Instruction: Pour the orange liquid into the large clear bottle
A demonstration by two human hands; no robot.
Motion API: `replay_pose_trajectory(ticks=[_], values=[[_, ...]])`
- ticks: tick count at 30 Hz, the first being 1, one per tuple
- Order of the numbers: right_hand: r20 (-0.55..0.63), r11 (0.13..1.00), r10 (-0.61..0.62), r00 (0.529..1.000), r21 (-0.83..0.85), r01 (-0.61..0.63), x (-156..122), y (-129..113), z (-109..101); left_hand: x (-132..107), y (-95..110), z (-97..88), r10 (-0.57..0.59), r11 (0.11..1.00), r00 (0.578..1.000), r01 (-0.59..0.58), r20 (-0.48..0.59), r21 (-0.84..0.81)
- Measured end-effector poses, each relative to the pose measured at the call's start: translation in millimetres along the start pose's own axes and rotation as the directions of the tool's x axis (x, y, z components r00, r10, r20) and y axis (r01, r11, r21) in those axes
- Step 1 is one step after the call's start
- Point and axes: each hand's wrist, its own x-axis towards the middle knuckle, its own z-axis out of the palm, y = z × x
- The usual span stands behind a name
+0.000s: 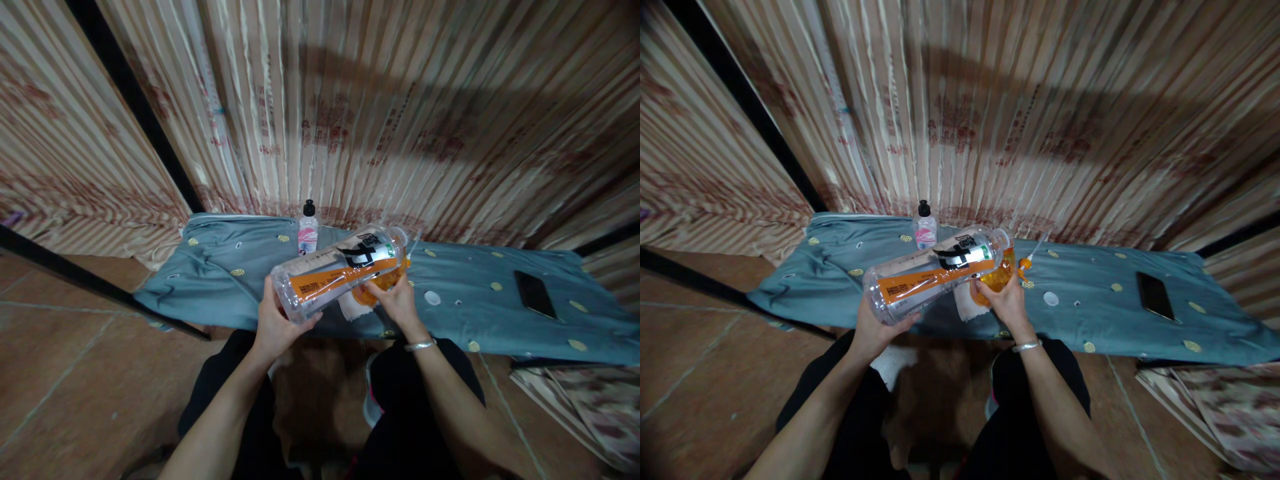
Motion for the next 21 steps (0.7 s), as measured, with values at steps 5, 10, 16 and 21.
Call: replay_pose_trajectory(ticks=[5,10,16,21], values=[[0.025,1.0,0.002,1.0,-0.007,-0.002,1.3,-0.4,-1.4,0.3,-1.3,-1.2,0.01,1.0,1.0,-0.01,0.008,-0.002],[0.027,1.0,0.008,1.0,0.011,-0.008,1.0,-4.1,-2.8,0.3,0.2,-0.8,0.005,1.0,1.0,-0.005,0.001,-0.009],[0.021,0.999,0.034,0.999,0.01,-0.035,-0.3,-6.3,-1.8,0.6,0.2,-0.6,-0.019,0.999,1.0,0.019,0.015,-0.026],[0.012,1.0,0.025,1.0,-0.001,-0.025,0.6,-2.6,-1.3,0.7,-0.5,-1.1,-0.016,1.0,1.0,0.016,0.019,-0.023]])
